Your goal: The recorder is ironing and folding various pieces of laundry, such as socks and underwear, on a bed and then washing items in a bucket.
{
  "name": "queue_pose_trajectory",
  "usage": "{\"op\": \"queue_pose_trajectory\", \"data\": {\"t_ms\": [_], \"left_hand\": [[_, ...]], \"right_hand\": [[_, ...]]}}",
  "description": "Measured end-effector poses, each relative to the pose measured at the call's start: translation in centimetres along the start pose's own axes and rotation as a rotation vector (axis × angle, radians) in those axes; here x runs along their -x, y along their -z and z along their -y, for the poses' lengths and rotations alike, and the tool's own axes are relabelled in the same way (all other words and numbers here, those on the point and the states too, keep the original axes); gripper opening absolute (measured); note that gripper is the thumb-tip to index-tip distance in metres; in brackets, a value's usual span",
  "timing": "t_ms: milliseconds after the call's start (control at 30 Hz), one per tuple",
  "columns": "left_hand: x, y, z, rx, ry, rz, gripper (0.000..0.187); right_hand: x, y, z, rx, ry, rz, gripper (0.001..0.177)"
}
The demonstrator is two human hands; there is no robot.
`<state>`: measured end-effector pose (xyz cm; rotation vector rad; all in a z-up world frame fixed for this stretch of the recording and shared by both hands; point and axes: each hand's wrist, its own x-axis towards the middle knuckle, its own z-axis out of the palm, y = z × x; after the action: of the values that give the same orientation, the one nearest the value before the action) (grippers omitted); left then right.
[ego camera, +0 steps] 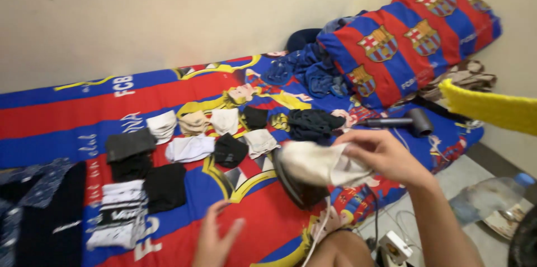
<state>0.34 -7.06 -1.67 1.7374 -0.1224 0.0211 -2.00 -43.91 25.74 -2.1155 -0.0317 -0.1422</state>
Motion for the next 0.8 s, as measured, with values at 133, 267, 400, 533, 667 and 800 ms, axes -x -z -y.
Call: {"op": "queue_pose_trajectory", "data": {"t_ms": [133, 267, 400, 533, 667, 800], "left_hand": [[3.7, -1.7, -6.9, 0.668, -0.108, 0.202, 0.084], [3.6, 0.4, -2.5, 0.715, 0.020, 0.106, 0.060], [2.8, 3.4, -1.2, 0.643, 0.231, -0.223, 0.049], [3.4, 1.5, -7.0, 0.066, 0.093, -0.318, 0.050], [2.6, -1.3, -12.7, 0.194, -0.012, -0.103, 0.052], [-0.9, -0.6, -14.3, -0.175, 0.099, -0.121, 0.046]], "right_hand": [[0.2, -6.1, 4.1, -0.083, 0.174, 0.334, 0.019], [-0.6, -11.2, 5.1, -0.044, 0.114, 0.266, 0.019], [-1.1, -13.8, 3.2, 0.381, 0.050, -0.022, 0.021], [-0.9, -16.8, 1.0, 0.280, 0.220, 0.161, 0.022], [-0.1, -18.3, 1.8, 0.179, 0.289, 0.315, 0.022], [-1.9, -17.2, 2.9, 0.309, 0.205, 0.363, 0.022]]}}
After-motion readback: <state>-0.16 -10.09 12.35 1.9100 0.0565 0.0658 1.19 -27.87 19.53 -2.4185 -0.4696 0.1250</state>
